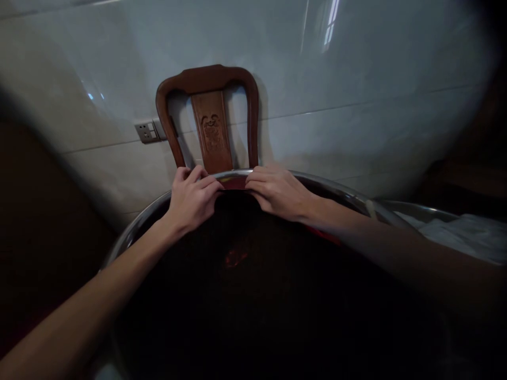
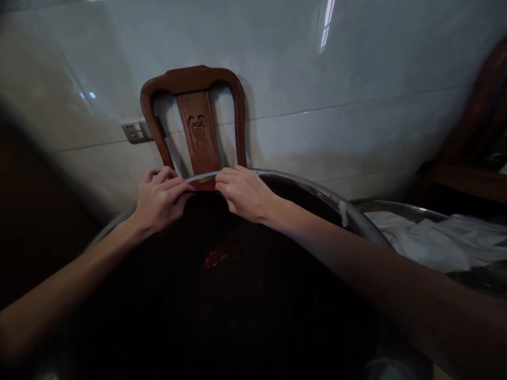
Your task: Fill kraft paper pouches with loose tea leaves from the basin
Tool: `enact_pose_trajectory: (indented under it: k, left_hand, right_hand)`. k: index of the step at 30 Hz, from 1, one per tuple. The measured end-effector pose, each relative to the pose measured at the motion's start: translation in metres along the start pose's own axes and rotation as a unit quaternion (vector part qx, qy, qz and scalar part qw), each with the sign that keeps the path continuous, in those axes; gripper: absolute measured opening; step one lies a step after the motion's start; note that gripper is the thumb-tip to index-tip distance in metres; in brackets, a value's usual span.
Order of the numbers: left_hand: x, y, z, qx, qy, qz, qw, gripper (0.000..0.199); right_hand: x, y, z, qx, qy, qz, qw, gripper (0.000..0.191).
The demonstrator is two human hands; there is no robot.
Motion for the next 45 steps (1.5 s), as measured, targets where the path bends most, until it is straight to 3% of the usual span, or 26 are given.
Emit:
enact_pose_trajectory:
  k: [5,11,17,24,27,30,35,42,45]
  left_hand:
    - [-0.001,0.004,0.001,0.013,0.012,-0.011,1.0,0.013]
    - [-0.001,0.02,-0.003,0.01,-0.033,-0.056,0.998,0.018]
    - [0.001,0.021,-0.007,0.002,-0.031,-0.041,0.999,0.016]
    - [-0.005,0.019,-0.006,0.038,-0.105,-0.069,0.991,0.013]
    - [-0.006,0.007,-0.004,0.066,-0.12,-0.027,0.99,0.013]
    - [-0.005,-0.002,-0.005,0.056,-0.09,0.028,0.994,0.017]
    - [-0.004,-0.007,-0.007,0.023,-0.065,0.068,0.995,0.025]
    - [0.012,-0.047,0.016,-0.029,0.042,0.26,0.964,0.035]
    - [-0.008,-0.061,0.035,0.009,0.074,0.292,0.954,0.027]
  right_hand:
    - [0.001,0.0,0.0,-0.026,0.024,-0.006,0.999,0.02]
    - [-0.001,-0.012,-0.003,0.025,-0.009,0.044,0.999,0.018]
    - [-0.001,-0.014,-0.005,0.017,-0.013,0.028,0.999,0.021]
    - [-0.002,-0.009,-0.007,0.002,-0.066,0.04,0.997,0.02]
    - [0.0,0.002,-0.002,-0.01,-0.076,0.02,0.997,0.023]
    - [0.002,0.01,0.005,0.016,-0.083,-0.008,0.996,0.023]
    - [0.005,0.012,0.008,0.095,-0.102,-0.061,0.988,0.02]
    - [-0.01,0.037,0.007,0.106,0.004,-0.176,0.979,0.016]
    - [-0.031,0.045,0.012,0.118,0.055,-0.218,0.967,0.019]
Point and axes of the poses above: each hand's wrist, its own x-axis away from the middle knuckle, its own z-axis out of the back of the hand, y = z × x, the point moved 2 cm from there along -x, towards the middle knuckle, and after that the axes turned 12 degrees about y, right-handed, at the moved point
